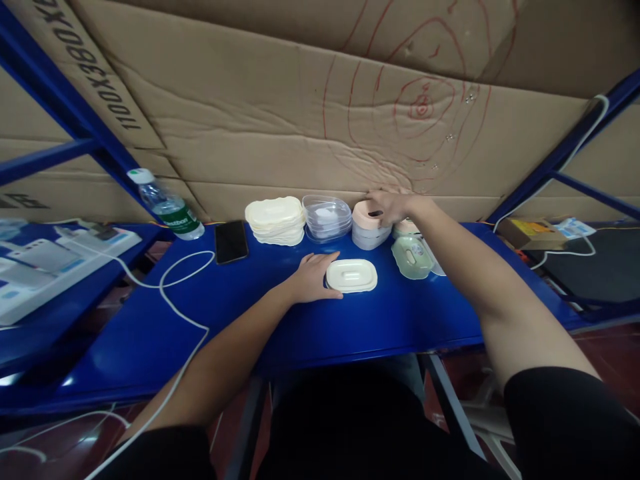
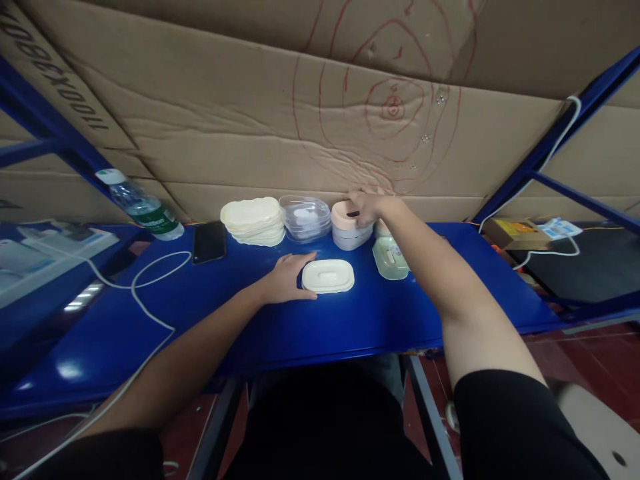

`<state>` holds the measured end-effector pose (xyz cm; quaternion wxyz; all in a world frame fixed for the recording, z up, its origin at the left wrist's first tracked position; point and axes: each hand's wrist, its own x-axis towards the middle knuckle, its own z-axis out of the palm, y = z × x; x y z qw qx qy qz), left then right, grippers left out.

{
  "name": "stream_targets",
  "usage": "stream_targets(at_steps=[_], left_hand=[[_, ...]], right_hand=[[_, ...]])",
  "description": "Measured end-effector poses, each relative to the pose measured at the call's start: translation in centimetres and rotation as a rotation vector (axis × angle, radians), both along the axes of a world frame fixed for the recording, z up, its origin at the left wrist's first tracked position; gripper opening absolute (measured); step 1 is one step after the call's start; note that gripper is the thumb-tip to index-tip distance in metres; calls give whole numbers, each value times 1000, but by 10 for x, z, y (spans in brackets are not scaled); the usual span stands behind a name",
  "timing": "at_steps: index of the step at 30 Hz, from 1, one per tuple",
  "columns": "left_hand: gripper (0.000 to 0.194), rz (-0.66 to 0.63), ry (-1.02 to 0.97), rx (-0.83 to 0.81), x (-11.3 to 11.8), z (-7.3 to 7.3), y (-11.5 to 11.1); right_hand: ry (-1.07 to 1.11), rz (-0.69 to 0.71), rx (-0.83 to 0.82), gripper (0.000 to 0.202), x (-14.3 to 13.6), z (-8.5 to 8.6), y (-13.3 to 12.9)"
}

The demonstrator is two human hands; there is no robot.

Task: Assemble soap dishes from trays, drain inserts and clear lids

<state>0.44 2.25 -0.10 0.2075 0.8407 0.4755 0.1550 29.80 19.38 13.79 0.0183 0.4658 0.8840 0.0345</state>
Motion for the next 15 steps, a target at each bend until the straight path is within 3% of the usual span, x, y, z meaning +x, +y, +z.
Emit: stream_targets(at_steps=[4,9,12,15], left_hand=[[124,5,8,-10,0,0,0],[124,7,3,-20,1,2,-1],[128,16,-12,-28,3,3,-3],[134,19,-42,-23,5,3,-3]], right_hand=[[-74,-55,-97,114,-4,4,-3],[58,-62,-5,116,6,26,-17],[247,39,83,115,13,32,-54],[418,229,56,114,11,11,-105]])
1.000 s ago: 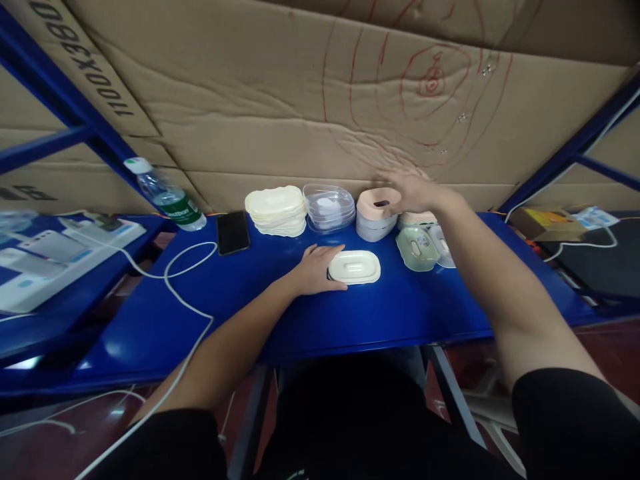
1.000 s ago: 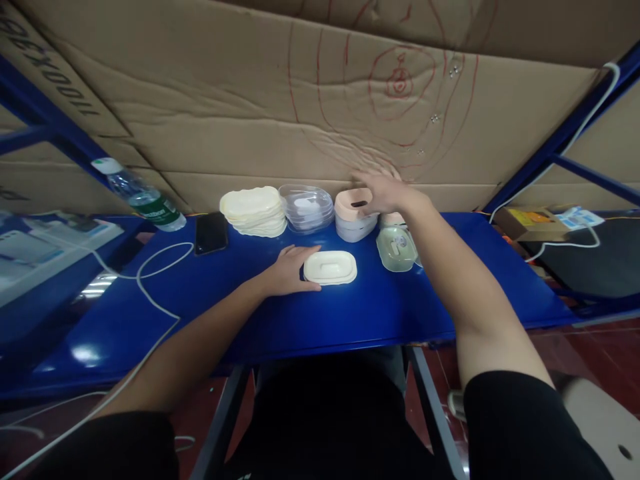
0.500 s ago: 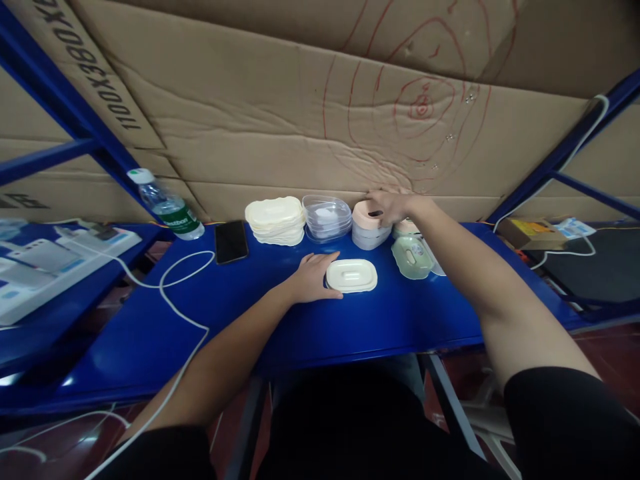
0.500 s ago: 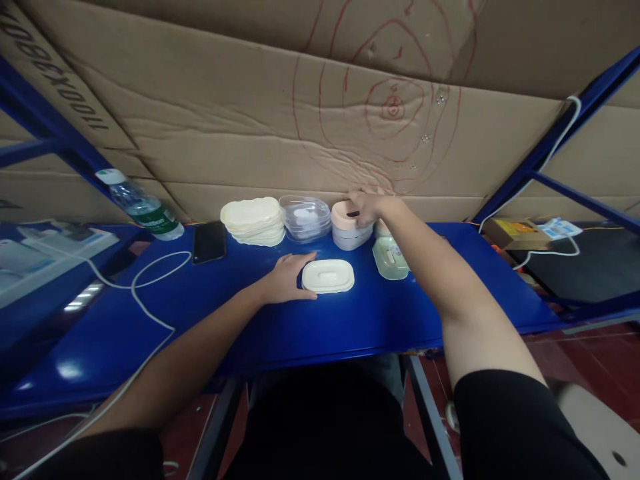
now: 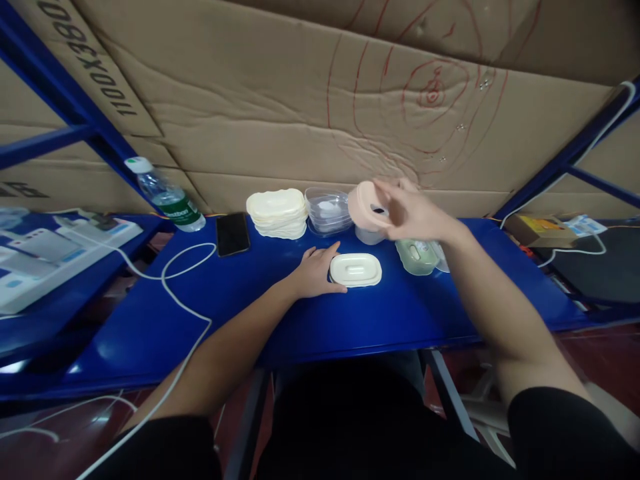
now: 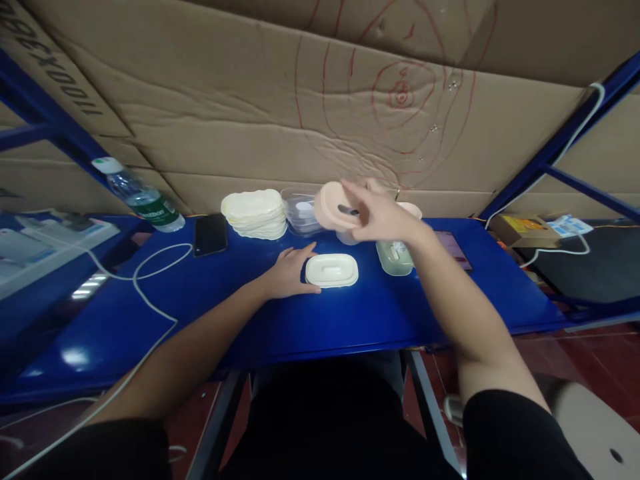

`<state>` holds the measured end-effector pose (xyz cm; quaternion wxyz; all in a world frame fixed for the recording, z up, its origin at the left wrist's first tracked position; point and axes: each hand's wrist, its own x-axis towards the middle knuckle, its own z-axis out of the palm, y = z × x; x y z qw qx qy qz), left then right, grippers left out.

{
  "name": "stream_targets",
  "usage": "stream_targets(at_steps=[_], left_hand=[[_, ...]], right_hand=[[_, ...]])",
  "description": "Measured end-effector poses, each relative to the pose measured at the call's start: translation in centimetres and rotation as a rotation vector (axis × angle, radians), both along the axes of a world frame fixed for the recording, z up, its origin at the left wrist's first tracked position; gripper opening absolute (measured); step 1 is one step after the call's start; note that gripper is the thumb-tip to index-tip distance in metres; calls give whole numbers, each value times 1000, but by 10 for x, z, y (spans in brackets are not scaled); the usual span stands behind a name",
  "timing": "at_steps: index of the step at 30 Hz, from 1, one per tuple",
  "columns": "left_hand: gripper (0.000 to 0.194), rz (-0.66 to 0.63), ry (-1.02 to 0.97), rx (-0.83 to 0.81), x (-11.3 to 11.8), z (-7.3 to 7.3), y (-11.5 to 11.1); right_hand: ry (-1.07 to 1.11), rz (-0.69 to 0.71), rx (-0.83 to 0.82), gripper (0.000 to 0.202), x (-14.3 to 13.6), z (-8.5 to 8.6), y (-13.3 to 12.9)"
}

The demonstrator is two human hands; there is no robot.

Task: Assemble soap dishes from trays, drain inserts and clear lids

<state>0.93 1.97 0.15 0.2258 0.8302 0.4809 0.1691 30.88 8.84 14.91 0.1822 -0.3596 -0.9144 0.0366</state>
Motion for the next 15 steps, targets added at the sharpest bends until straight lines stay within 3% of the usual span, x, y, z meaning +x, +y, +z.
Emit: stream_targets(at_steps=[3,7,10,15], left_hand=[[145,-20,-42,23,0,-2,2],[161,0,-37,16,-4,-6,5],[163,12,-14,3,-5,-7,6],[153,25,-46,44,-6,-6,6]], right_hand=[[76,76,-50,103,-9,-44,-38],[31,28,-124,85,-21,-96,-48],[19,43,-146,88,-25,-110,-42],[101,82,-191,95,-29,-115,-42]])
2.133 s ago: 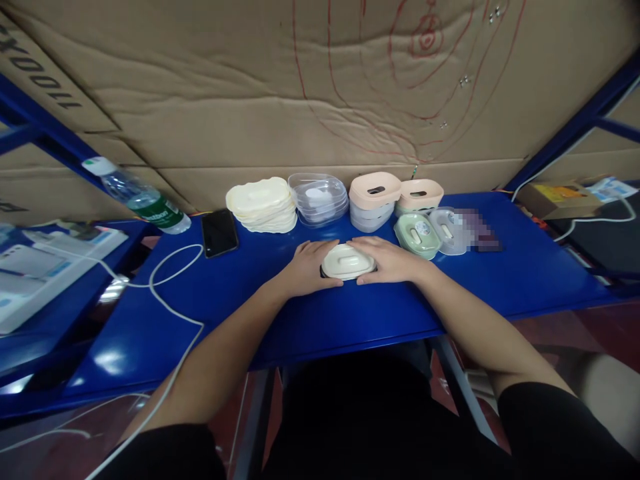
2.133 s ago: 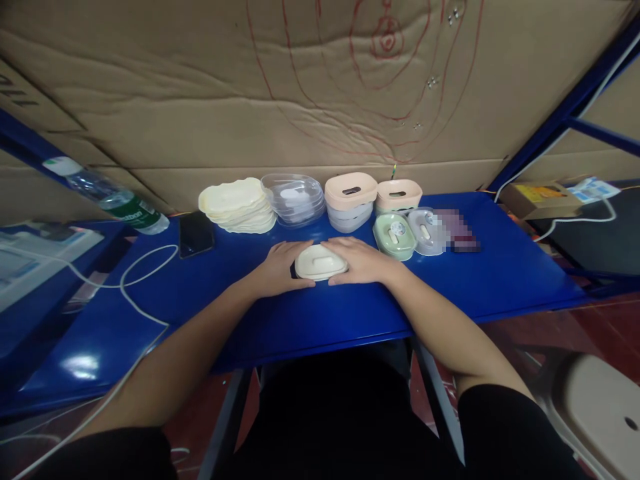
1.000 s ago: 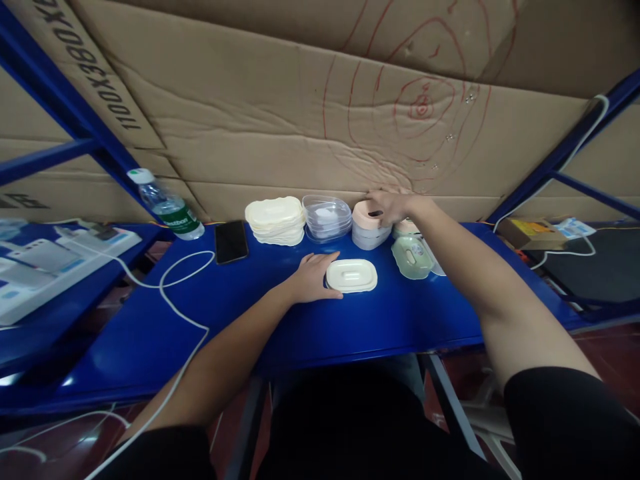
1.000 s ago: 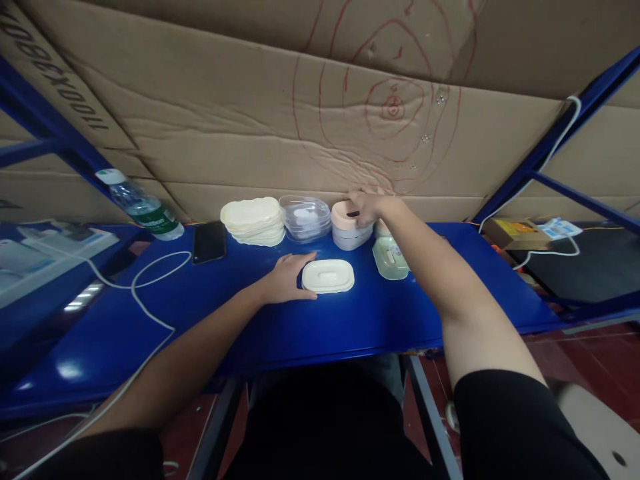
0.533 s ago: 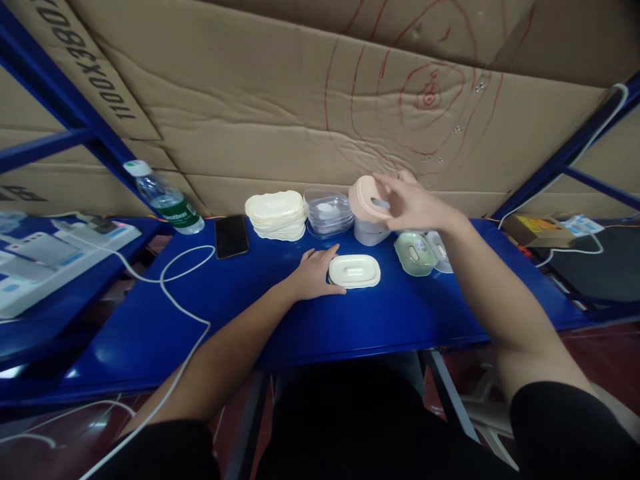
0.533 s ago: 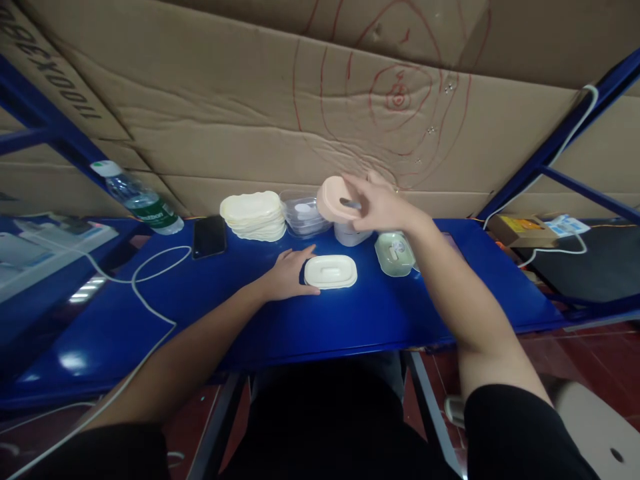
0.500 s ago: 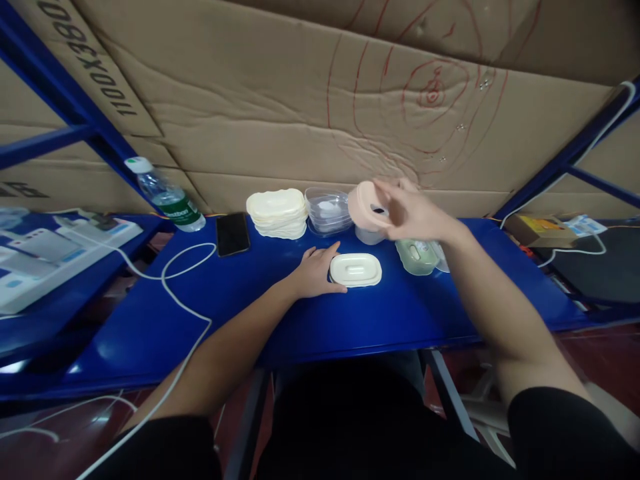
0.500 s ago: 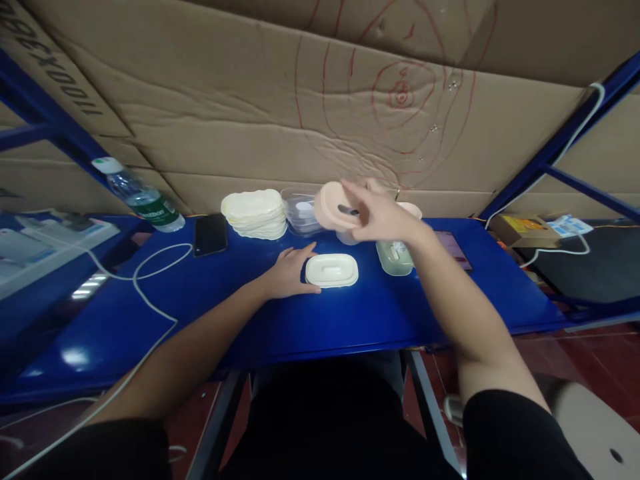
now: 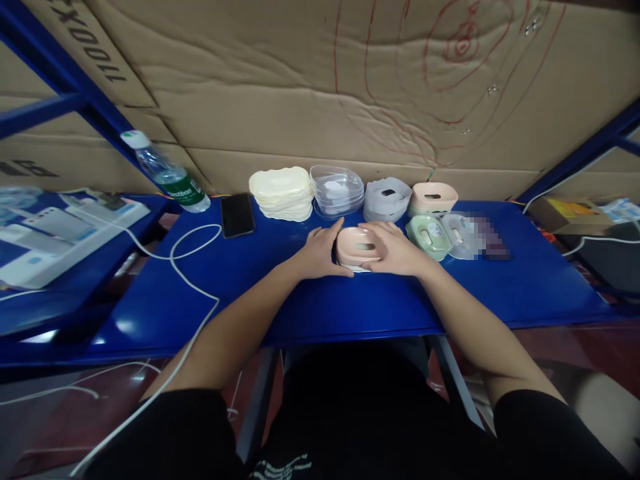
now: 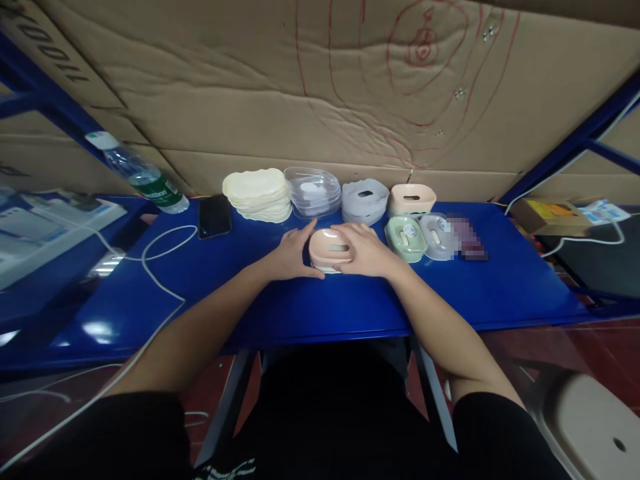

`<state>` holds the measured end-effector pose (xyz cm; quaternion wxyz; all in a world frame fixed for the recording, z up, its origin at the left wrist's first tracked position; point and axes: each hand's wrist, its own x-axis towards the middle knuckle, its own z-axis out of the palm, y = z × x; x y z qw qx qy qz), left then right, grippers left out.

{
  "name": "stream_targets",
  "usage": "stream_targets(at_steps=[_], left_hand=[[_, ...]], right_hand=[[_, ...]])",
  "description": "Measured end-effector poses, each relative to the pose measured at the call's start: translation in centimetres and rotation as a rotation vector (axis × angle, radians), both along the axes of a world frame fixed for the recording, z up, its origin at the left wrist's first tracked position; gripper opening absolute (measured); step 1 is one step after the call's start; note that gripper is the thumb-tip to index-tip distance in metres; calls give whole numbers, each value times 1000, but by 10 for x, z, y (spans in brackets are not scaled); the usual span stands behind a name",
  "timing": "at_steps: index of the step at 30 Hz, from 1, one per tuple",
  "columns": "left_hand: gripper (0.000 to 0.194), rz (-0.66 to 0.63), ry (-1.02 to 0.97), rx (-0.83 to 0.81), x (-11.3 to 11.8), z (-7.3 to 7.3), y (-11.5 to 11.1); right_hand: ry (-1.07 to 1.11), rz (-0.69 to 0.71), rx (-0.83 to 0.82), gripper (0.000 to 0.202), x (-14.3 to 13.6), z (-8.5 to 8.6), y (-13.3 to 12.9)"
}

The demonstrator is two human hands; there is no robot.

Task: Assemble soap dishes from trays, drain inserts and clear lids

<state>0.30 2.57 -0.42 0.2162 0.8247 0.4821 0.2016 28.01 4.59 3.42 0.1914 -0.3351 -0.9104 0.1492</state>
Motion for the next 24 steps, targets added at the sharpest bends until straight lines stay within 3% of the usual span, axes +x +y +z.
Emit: stream_targets(at_steps=[3,9,24], left_hand=[[145,16,4,-4,0,2,-1],[107,-14,8,36,1,8,-5],[111,-44,29,5,-2,6,-5]], right_hand=[[9,-4,-24,97,-3,-4,-2],[-3,-23,-58,101,-5,-8,-2],[-5,23,-47,110,8,-13,1]])
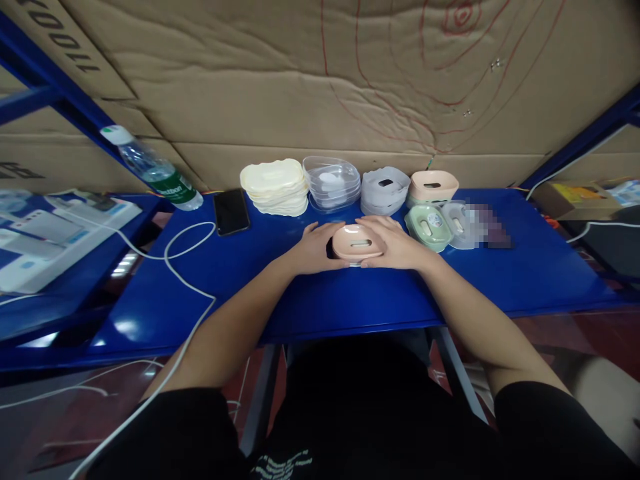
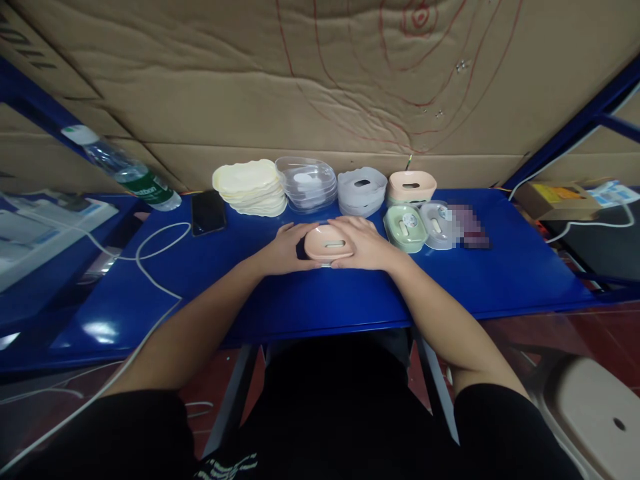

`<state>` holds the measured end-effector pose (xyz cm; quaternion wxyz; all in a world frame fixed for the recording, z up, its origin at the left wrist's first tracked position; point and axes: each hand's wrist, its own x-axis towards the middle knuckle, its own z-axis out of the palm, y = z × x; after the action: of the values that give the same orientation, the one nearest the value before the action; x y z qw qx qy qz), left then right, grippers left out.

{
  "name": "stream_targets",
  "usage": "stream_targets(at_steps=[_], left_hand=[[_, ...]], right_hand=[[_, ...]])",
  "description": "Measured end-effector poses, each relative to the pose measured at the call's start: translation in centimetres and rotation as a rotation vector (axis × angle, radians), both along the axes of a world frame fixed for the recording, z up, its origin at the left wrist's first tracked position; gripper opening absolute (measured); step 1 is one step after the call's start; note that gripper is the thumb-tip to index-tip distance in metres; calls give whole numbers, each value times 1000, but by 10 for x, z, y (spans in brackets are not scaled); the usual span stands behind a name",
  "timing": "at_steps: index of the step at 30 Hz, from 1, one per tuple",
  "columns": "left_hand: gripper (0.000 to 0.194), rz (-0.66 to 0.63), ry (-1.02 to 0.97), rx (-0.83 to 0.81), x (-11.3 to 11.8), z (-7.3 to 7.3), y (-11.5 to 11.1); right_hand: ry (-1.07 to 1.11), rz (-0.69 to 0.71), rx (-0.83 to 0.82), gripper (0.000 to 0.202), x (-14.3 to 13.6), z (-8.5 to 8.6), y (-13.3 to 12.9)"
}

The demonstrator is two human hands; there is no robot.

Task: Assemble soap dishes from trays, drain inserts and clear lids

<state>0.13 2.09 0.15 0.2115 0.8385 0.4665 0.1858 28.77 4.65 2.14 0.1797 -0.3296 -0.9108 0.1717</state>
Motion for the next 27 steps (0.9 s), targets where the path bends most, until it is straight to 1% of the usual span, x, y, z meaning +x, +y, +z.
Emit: stream_targets(at_steps=[4,6,12,16,19,22,27], left_hand=[[107,-34,-39,13,0,0,1],[106,-51,-57,13,-1,1,1],[105,-63,-45,12,-4,2,2],[109,-62,5,0,-8,3,3],[115,-74,27,-20,-11,1,5],[119,-98,3,-40,-13,-3,8],[118,-146,-49,-34,-17,-6,11]], right_hand=[[12,75,-26,109,4,-6,5],[14,89,-32,109,5,-8,6],[0,55,-7,109,1,-8,5],[-22,30,-3,108,-1,-9,3],[-13,15,8,108,-2,-10,2],[-10,2,17,108,-2,-12,2],[-31,-14,39,110,-3,-10,0]])
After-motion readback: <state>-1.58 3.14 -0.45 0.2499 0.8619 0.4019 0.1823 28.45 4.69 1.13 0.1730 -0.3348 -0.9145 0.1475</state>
